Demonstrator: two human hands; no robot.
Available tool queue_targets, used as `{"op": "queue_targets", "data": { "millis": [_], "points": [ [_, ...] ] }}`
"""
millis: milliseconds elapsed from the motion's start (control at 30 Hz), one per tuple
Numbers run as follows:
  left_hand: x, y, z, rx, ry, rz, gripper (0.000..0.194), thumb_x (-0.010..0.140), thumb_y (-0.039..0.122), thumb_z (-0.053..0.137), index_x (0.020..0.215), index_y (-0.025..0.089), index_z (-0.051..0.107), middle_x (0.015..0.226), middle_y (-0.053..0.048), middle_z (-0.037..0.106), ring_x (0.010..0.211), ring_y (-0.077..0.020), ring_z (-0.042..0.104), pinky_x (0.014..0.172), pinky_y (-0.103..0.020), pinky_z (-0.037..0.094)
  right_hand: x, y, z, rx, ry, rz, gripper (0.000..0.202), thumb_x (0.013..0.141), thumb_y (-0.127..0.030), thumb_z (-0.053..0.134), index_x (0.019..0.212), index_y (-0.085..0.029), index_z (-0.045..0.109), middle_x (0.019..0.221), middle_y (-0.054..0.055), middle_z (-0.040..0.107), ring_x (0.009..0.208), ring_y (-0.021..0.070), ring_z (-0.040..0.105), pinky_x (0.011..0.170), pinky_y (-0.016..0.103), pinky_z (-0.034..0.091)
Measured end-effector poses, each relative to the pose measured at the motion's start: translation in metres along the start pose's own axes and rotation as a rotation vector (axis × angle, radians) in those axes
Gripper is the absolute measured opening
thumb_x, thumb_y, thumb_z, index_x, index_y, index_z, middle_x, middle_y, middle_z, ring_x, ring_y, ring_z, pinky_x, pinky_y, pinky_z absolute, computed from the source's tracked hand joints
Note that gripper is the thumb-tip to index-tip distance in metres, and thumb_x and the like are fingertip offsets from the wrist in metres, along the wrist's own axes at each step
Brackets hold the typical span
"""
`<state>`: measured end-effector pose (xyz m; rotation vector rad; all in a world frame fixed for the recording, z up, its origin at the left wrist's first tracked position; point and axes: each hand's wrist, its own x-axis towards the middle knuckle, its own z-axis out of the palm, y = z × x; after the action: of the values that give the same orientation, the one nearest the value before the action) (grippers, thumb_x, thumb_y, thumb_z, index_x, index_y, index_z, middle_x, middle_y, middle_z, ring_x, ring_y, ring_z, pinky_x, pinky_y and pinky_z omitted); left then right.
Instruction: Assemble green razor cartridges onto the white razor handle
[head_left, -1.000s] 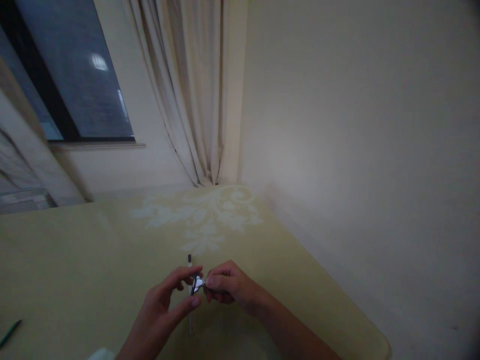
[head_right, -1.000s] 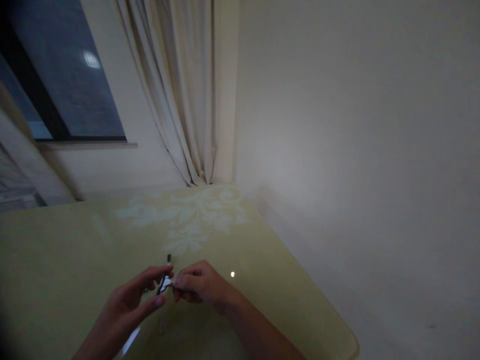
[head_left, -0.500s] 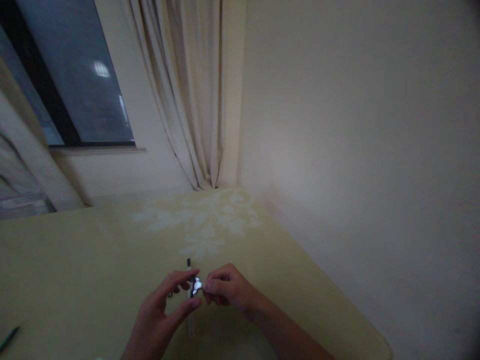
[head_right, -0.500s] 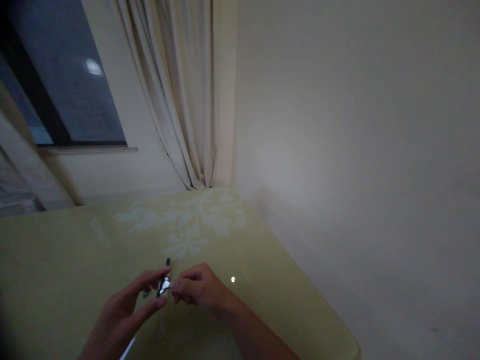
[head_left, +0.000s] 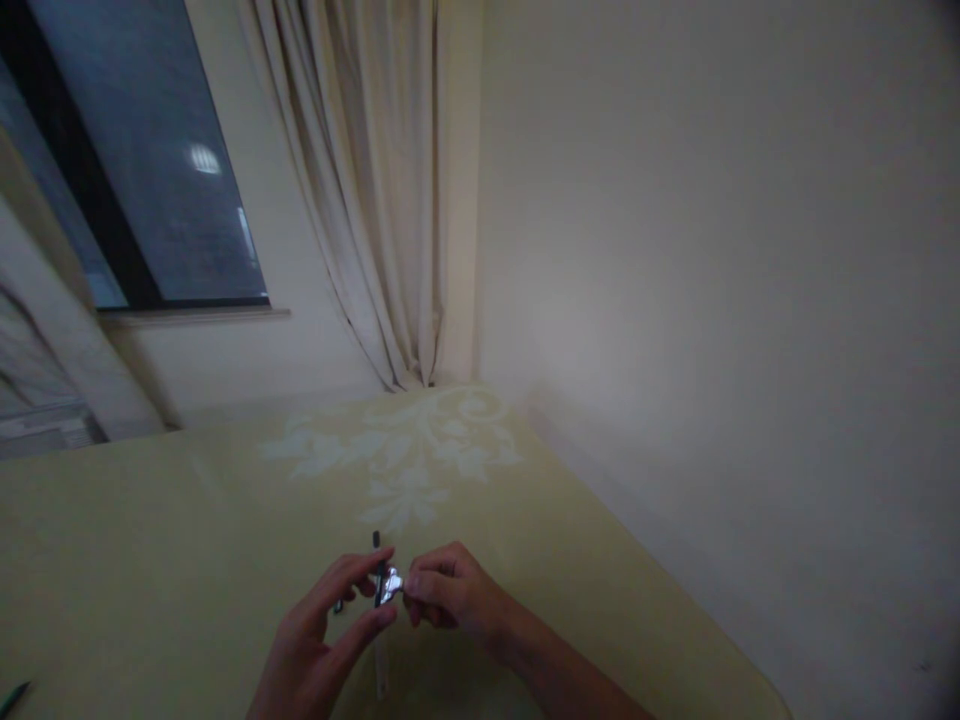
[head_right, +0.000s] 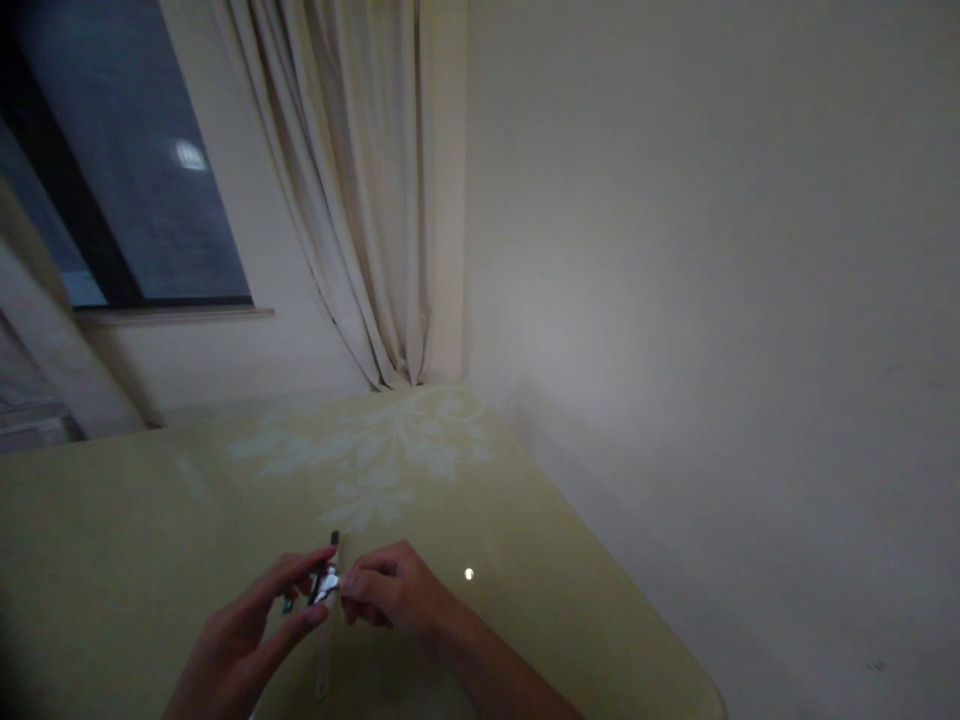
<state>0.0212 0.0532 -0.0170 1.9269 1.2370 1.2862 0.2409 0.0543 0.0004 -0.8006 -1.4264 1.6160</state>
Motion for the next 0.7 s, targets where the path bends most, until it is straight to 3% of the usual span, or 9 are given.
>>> {"op": "queue_targets", "data": {
  "millis": [200, 433, 567, 700],
  "points": [
    [0.001, -0.013, -0.001, -0.011, -0.071, -0.01, 0.048, 0.081, 0.058, 0.081, 0.122, 0.033, 0.081, 0.099, -0.006, 0.081, 0.085, -0.0239, 0.074, 0.077, -0.032, 0.063, 0.0, -0.005, 0.001, 0.015, -0.042, -0.004, 0.049, 0.085, -0.06, 0.072, 0.067, -0.015, 0.069, 0.051, -0.006, 0.045, 0.047, 0.0066, 0.034, 0.05, 0.026, 0.021],
    [0.003, -0.013, 0.001, -0.056, 0.035, -0.054, 0.053, 0.073, 0.068, 0.083, 0.107, 0.028, 0.085, 0.096, -0.007, 0.082, 0.085, -0.0258, 0.076, 0.074, -0.031, 0.063, 0.005, 0.001, 0.001, 0.074, -0.044, 0.025, 0.047, 0.082, -0.058, 0.072, 0.067, -0.014, 0.07, 0.049, -0.007, 0.041, 0.042, 0.0053, 0.03, 0.046, 0.026, 0.016],
    [0.003, -0.008, 0.001, -0.016, 0.079, -0.031, 0.053, 0.074, 0.071, 0.08, 0.106, 0.028, 0.085, 0.093, -0.005, 0.082, 0.082, -0.0248, 0.075, 0.074, -0.031, 0.062, 0.01, 0.006, -0.004, 0.086, -0.006, 0.03, 0.048, 0.082, -0.058, 0.072, 0.067, -0.013, 0.071, 0.048, -0.007, 0.043, 0.041, 0.0046, 0.031, 0.045, 0.025, 0.015],
    [0.009, -0.004, 0.007, 0.073, 0.047, 0.041, 0.053, 0.076, 0.07, 0.08, 0.111, 0.03, 0.084, 0.091, -0.005, 0.08, 0.079, -0.0243, 0.073, 0.076, -0.034, 0.061, 0.015, 0.007, -0.013, 0.15, 0.087, 0.014, 0.049, 0.079, -0.059, 0.072, 0.066, -0.012, 0.071, 0.047, -0.006, 0.046, 0.04, 0.0043, 0.032, 0.043, 0.024, 0.014]
  ]
}}
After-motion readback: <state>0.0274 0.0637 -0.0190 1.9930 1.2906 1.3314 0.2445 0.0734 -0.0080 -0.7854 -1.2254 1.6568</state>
